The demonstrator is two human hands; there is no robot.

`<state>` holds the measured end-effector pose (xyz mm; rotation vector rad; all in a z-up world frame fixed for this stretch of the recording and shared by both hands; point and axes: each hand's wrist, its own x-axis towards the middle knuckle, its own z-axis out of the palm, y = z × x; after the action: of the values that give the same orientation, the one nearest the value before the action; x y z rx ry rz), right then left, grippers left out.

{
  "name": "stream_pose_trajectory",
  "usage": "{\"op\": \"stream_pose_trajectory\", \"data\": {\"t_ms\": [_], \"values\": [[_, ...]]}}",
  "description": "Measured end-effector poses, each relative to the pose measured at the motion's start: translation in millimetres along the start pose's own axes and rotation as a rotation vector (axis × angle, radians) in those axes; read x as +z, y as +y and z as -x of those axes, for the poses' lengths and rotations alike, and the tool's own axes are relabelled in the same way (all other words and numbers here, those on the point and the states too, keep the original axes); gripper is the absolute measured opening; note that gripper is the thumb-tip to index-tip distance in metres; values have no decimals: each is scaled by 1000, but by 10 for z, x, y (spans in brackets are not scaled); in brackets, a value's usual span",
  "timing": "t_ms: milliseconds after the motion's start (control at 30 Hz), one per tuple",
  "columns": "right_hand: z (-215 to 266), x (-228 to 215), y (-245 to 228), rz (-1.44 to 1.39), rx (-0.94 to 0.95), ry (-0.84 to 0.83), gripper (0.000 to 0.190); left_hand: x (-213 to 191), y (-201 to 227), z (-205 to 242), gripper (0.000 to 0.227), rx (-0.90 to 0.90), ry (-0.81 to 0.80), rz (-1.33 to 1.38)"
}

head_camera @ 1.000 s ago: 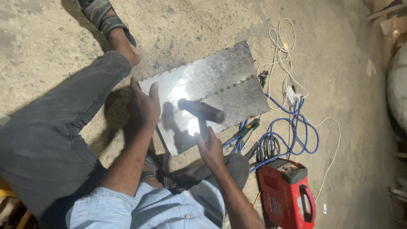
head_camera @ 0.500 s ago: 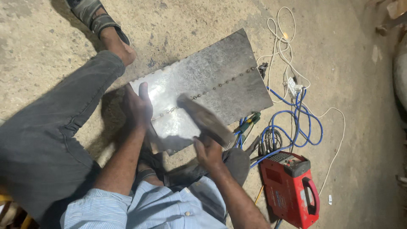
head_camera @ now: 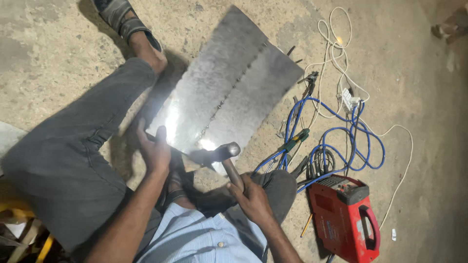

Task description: The person sits on the floor and repeatedly hammers a line of raised weld beads on a rectangular metal sheet to flatten them. The person occasionally flips the sheet to inspect the seam and continues hammering along the weld line.

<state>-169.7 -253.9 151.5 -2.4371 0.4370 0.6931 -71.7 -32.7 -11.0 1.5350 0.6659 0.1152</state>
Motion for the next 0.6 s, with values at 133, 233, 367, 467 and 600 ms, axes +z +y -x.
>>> {"op": "stream_pose_trajectory", "data": {"t_ms": [133, 233, 367, 467, 600], "values": [[90, -27, 126, -24, -30, 51, 51, -329, 350, -142, 89, -166, -137, 27], [96, -17, 159, -5, 59, 50, 58, -243, 601, -691, 86, -146, -245, -60], [73, 26, 222, 23, -1, 99, 66, 231, 764, -1330, 69, -58, -409, -216], [110, 162, 332, 26, 72, 63, 63, 502, 652, -1448, 48, 113, -485, -316], [1, 275, 459, -321, 160, 42, 66, 566, 519, -1368, 43, 273, -377, -247]]}}
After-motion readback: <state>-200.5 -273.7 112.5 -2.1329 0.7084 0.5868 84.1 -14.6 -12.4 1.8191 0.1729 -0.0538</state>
